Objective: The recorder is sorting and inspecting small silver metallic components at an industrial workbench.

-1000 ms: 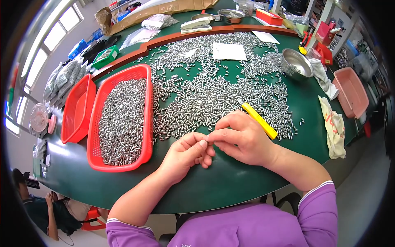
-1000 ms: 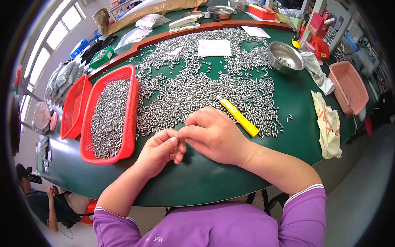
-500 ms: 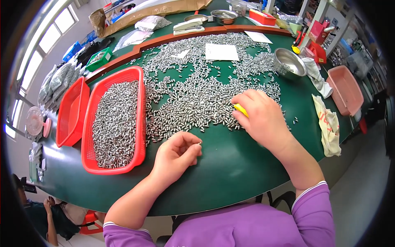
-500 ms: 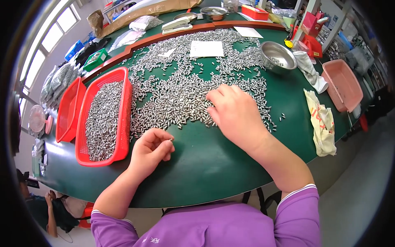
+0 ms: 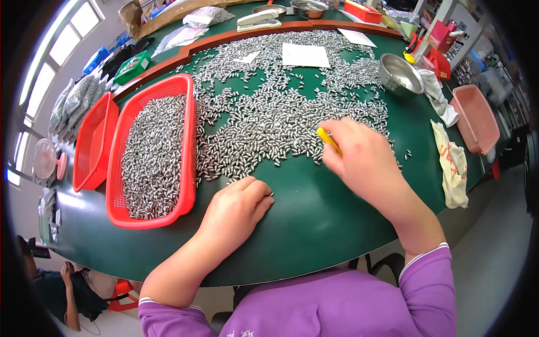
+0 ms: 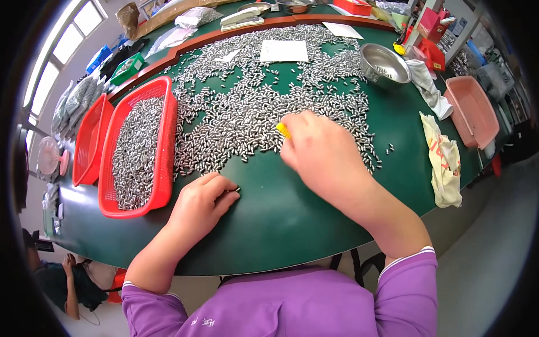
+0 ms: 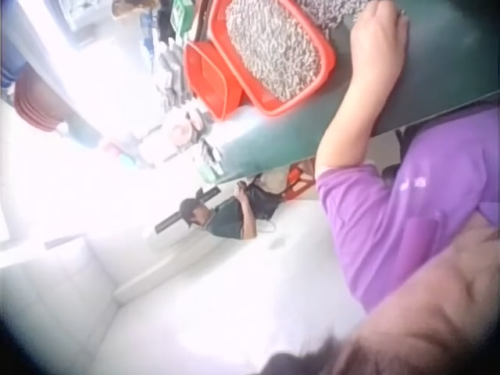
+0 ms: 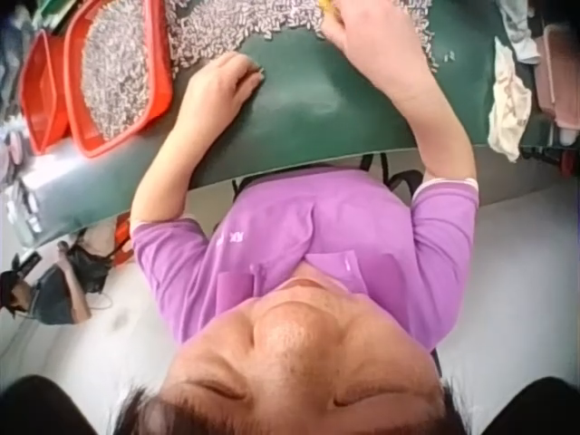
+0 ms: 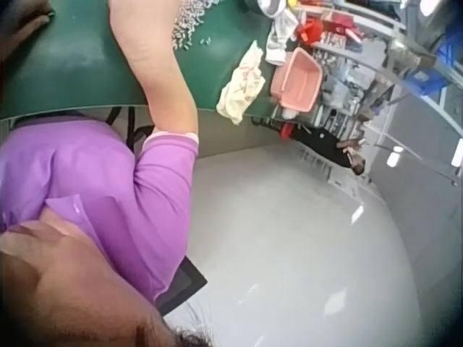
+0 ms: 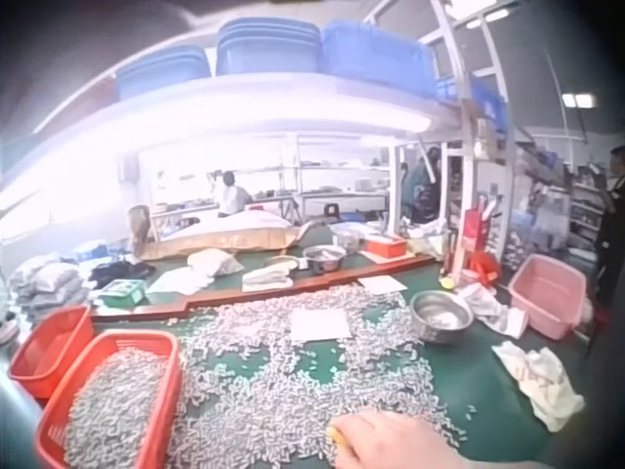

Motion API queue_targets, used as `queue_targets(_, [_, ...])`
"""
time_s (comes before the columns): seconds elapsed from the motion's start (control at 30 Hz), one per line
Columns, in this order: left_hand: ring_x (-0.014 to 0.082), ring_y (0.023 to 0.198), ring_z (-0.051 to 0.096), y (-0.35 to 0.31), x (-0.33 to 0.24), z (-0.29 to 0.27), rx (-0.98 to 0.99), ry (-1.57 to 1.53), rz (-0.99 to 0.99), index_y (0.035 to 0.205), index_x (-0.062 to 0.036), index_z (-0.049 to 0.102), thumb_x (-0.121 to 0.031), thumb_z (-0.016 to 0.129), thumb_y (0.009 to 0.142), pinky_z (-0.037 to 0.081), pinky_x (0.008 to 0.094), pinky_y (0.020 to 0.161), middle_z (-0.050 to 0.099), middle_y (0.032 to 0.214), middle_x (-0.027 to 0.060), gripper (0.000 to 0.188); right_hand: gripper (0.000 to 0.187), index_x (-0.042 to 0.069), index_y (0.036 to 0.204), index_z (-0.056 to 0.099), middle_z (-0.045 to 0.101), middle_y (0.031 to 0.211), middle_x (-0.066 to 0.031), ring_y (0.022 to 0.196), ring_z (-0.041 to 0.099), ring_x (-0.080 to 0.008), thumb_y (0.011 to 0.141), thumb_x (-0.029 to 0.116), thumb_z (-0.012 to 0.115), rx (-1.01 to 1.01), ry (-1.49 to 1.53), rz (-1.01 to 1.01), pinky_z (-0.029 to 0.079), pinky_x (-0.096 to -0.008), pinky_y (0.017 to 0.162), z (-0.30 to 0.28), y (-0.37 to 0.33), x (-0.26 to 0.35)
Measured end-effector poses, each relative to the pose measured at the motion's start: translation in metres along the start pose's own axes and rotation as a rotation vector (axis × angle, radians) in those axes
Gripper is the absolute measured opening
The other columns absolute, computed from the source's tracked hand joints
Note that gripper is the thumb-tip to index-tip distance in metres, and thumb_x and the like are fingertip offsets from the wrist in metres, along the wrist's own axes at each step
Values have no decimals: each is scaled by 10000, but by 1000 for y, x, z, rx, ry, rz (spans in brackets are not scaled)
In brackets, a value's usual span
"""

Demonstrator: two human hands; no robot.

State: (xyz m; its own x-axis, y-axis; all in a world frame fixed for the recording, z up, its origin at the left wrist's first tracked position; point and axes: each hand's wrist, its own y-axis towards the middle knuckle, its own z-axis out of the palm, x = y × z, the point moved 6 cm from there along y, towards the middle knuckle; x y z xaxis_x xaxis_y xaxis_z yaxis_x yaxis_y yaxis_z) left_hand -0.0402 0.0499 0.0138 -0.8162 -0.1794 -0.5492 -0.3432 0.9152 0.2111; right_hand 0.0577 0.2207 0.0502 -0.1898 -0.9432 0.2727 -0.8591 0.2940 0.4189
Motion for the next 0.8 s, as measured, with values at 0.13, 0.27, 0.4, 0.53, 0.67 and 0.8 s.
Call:
queue_targets(0.13, [316, 764, 623, 0, 2, 0, 44, -71, -64, 881, -18, 600, -116, 671, 840, 508, 401, 675, 614, 830, 125, 128, 196, 37, 1003, 603, 633, 833, -121, 754, 642, -294, 815, 88, 619, 193, 206, -123, 528, -396, 676, 19, -22, 32])
queue_targets(0.27, [299, 721, 638, 1, 1, 1, 55, -86, -146, 903, -17, 609, -102, 669, 838, 513, 383, 658, 634, 848, 127, 123, 226, 52, 1023, 563, 530, 845, -84, 771, 602, -251, 821, 118, 641, 298, 150, -204, 517, -368, 642, 35, -37, 45])
queue_targets(0.4, [277, 686, 638, 0, 4, 4, 45, -94, -142, 904, -20, 611, -90, 674, 830, 512, 371, 636, 632, 834, 118, 120, 240, 62, 1034, 563, 535, 858, -81, 779, 606, -245, 833, 153, 657, 305, 172, -186, 518, -359, 638, 38, -36, 47])
queue_targets(0.53, [168, 611, 586, 0, 2, 7, -2, -99, -168, 886, -17, 625, -76, 722, 803, 485, 301, 577, 593, 773, 83, 140, 236, 69, 1030, 567, 543, 863, -76, 767, 618, -242, 839, 169, 664, 297, 183, -181, 523, -354, 634, 39, -36, 43])
queue_targets(0.67, [149, 596, 568, -3, 3, 8, 3, -88, -198, 863, -15, 618, -71, 738, 792, 474, 290, 560, 579, 763, 72, 151, 211, 69, 1004, 566, 561, 850, -75, 739, 630, -239, 835, 155, 657, 326, 200, -167, 525, -352, 632, 39, -39, 45])
queue_targets(0.8, [143, 592, 563, -3, 2, 9, -3, -86, -171, 864, -16, 619, -67, 739, 791, 470, 285, 556, 578, 763, 69, 149, 196, 65, 981, 561, 566, 838, -76, 733, 631, -238, 829, 147, 655, 332, 233, -173, 523, -351, 629, 39, -42, 47])
